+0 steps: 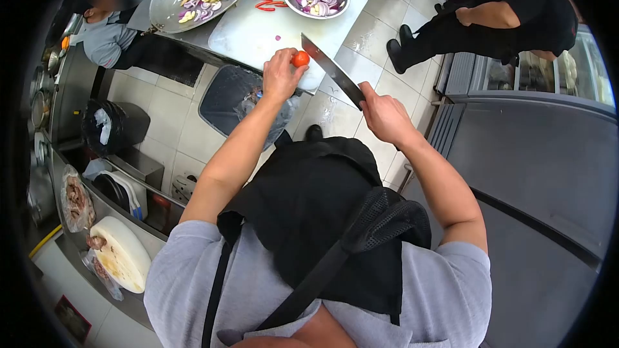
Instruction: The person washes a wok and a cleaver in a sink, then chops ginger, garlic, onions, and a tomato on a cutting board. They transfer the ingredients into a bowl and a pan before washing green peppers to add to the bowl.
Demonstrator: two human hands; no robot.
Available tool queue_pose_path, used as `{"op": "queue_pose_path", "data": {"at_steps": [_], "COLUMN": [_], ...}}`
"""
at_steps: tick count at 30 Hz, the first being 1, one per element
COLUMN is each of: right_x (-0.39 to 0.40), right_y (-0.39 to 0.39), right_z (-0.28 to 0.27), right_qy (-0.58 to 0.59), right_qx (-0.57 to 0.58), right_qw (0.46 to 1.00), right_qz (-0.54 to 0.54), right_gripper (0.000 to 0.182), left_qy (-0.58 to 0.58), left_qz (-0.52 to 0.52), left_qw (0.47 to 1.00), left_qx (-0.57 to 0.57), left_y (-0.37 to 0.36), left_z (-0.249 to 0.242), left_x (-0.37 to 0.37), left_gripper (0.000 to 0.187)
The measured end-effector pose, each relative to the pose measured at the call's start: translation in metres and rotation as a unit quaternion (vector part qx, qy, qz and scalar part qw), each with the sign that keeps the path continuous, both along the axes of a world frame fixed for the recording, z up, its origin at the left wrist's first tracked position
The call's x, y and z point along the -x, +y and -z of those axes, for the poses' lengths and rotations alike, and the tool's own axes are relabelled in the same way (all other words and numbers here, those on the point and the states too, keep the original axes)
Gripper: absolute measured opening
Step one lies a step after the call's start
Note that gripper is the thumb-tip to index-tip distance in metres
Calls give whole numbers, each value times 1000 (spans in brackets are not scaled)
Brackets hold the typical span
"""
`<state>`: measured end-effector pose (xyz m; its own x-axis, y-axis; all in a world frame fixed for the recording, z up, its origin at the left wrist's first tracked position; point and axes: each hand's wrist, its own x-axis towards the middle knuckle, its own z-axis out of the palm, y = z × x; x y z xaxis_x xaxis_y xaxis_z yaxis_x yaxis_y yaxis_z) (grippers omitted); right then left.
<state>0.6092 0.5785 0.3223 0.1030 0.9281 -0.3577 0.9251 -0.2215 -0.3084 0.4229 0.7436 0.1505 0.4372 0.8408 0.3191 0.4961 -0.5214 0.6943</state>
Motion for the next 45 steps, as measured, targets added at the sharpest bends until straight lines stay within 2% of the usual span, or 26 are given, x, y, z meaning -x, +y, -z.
{"op": "queue_pose_path", "data": {"at_steps": [8,10,19,23,25,27,28,29,30,31,32,35,36,40,45], "right_x": [11,12,-7,-21,-30,-42,-48,-55,-56,-58,-54,-46,-45,-63,-71], "right_y": [4,7,35,69,96,128,143,158,168,173,173,154,145,113,79], "right_z": [-7,-8,33,66,79,94,109,128,131,133,123,73,58,36,10], "right_qy": [12,-18,14,19,39,144,145,199,251,252,218,144,101,71,21], "right_qx": [-2,32,33,37,14,-4,-9,-77,-143,-146,-130,-64,-21,-2,59], "right_qw": [1000,999,998,993,992,979,978,963,939,938,949,973,983,982,974], "right_qz": [-9,-10,-58,-109,-123,-145,-146,-166,-185,-188,-186,-170,-149,-176,-216], "right_gripper": [18,17,15,20,24,27,27,29,30,30,30,25,20,18,22], "left_qy": [-26,-23,-21,-24,-20,-26,-35,-35,21,77,108,101,76,62,27], "left_qz": [4,0,-15,-43,-66,-75,-81,-83,-29,24,91,130,104,69,5], "left_qw": [999,999,999,998,997,997,996,996,998,995,988,985,989,995,996], "left_qx": [-27,-26,-19,-27,-27,-24,-16,-23,-42,-59,-62,-55,-71,-42,-80], "left_y": [4,2,0,-4,-5,-5,-4,-3,-2,2,6,7,5,-10,-16], "left_z": [3,1,6,0,-2,-5,-8,-16,-26,-32,-27,-34,-43,-28,-13], "left_x": [2,2,-3,-8,-15,-21,-23,-24,-20,-16,-12,-4,-5,-1,-8], "left_gripper": [47,47,49,48,43,41,40,40,39,39,38,37,28,26,30]}}
